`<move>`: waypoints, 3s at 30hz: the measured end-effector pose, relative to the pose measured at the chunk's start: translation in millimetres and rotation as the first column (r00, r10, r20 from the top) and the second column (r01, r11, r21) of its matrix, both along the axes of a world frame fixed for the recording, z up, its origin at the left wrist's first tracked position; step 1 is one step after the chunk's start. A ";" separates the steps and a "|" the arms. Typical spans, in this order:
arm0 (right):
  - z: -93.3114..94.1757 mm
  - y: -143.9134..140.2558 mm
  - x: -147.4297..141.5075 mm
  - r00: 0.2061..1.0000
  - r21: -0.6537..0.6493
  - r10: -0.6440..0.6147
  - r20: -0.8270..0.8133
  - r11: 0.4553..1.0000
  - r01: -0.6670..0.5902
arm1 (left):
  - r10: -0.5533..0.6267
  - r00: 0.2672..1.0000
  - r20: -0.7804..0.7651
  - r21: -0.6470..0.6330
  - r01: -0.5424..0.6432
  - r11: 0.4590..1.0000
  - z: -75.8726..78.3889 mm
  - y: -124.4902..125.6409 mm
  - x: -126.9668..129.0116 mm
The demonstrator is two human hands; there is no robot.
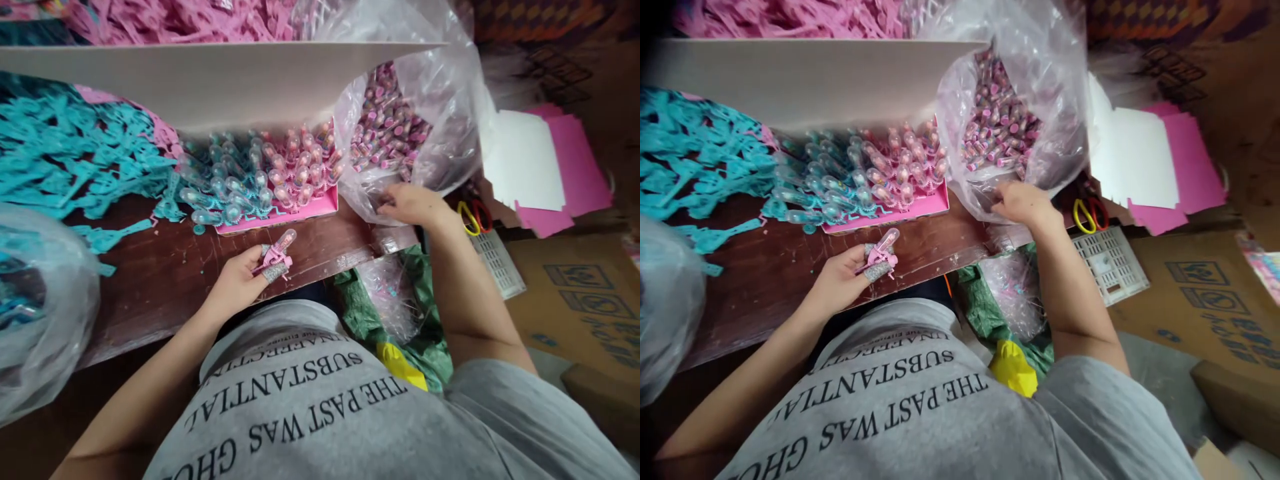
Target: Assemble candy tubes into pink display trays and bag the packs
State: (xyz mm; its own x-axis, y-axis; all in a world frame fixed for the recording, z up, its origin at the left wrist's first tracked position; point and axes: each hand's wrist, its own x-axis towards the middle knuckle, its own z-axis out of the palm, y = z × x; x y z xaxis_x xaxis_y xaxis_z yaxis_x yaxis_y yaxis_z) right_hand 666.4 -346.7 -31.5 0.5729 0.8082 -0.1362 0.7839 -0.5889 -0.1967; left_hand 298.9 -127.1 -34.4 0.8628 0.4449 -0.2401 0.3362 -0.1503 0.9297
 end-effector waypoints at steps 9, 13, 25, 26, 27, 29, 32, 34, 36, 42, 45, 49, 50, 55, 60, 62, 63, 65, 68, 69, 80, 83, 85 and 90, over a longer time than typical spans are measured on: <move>26.7 -14.4 -73.1 0.997 0.503 0.080 -0.008 0.862 -0.066 | -0.010 0.996 0.093 -0.149 0.023 0.989 10.7 -20.0 31.0; 39.8 -3.6 -139.6 0.889 0.631 0.449 -0.092 0.717 -0.297 | 0.049 0.992 0.119 -0.287 -0.013 0.958 15.2 -26.3 39.6; 30.5 18.1 -183.4 0.884 0.706 0.447 -0.138 0.670 -0.229 | -0.003 0.983 0.185 -0.203 0.041 0.978 15.7 -26.5 32.1; 30.0 18.5 -185.6 0.883 0.704 0.441 -0.161 0.678 -0.211 | -0.028 0.981 0.194 -0.123 0.052 0.991 15.9 -25.5 29.7; 28.6 18.8 -187.9 0.880 0.699 0.427 -0.208 0.694 -0.172 | -0.056 0.977 0.207 -0.014 0.060 0.998 16.5 -24.2 27.1; 23.7 19.2 -192.5 0.835 0.677 0.386 -0.392 0.736 -0.023 | -0.121 0.966 0.228 0.233 0.066 0.970 18.6 -21.0 22.0; 17.3 19.1 -196.1 0.638 0.612 0.369 -0.676 0.763 0.207 | -0.178 0.957 0.229 0.397 0.075 0.915 21.7 -16.5 16.8; 18.5 18.5 -195.8 0.562 0.628 0.423 -0.711 0.741 0.237 | -0.151 0.965 0.214 0.309 0.080 0.948 22.0 -14.5 15.8; 24.2 17.6 -194.1 0.616 0.662 0.446 -0.649 0.730 0.170 | -0.097 0.973 0.208 0.165 0.063 0.984 20.9 -14.0 16.1; 39.7 12.8 -180.5 0.773 0.600 0.351 -0.528 0.799 0.046 | -0.029 0.989 0.147 -0.144 0.050 0.988 25.6 -19.5 22.2; 43.6 9.3 -163.1 0.736 0.670 0.459 -0.498 0.743 -0.010 | -0.144 0.989 0.044 -0.421 0.149 0.895 33.1 -20.9 28.1; 52.4 12.5 -143.9 0.707 0.688 0.656 -0.264 0.642 -0.339 | -0.342 0.939 -0.036 -0.471 0.286 0.834 41.3 -20.8 35.2; 55.5 14.1 -140.8 0.684 0.683 0.697 -0.217 0.609 -0.403 | -0.377 0.926 -0.021 -0.387 0.340 0.857 44.3 -19.9 36.6; 71.1 18.3 -119.0 0.835 0.709 0.543 -0.086 0.622 -0.332 | -0.189 0.964 0.188 0.557 0.053 0.829 70.7 0.0 50.4; 73.6 37.0 -100.3 0.980 0.380 0.160 0.117 0.905 -0.192 | -0.377 0.926 0.027 0.847 0.179 0.501 83.2 26.0 83.3; 75.8 47.7 -100.7 0.974 0.205 0.161 0.162 0.960 -0.193 | -0.391 0.920 -0.032 0.848 0.232 0.476 80.0 31.0 90.8; 78.3 52.3 -102.0 0.967 0.137 0.179 0.183 0.969 -0.205 | -0.382 0.923 -0.046 0.851 0.237 0.469 78.2 32.3 92.2; 85.2 59.2 -105.4 0.952 0.041 0.219 0.212 0.972 -0.233 | -0.366 0.929 -0.051 0.854 0.231 0.466 75.8 33.5 91.7; 95.1 66.7 -108.9 0.930 0.001 0.256 0.263 0.964 -0.266 | -0.360 0.933 -0.026 0.833 0.219 0.507 75.5 33.3 89.3; 96.9 68.9 -108.9 0.922 0.004 0.268 0.280 0.960 -0.280 | -0.357 0.934 -0.009 0.820 0.211 0.531 75.8 33.4 89.3; 87.1 73.9 -104.3 0.923 0.072 0.286 0.256 0.947 -0.313 | -0.348 0.935 0.069 0.807 0.153 0.571 71.9 38.4 89.6; 83.8 66.9 -101.9 0.944 0.168 0.259 0.207 0.941 -0.295 | -0.348 0.936 0.056 0.833 0.149 0.533 68.6 40.0 91.2; 77.3 66.8 -100.8 0.953 0.194 0.240 0.182 0.942 -0.275 | -0.339 0.939 0.061 0.845 0.133 0.518 65.8 38.8 94.5; 65.6 72.7 -110.1 0.955 0.160 0.198 0.222 0.959 -0.236 | -0.324 0.934 0.151 0.899 0.006 0.438 74.4 31.1 86.5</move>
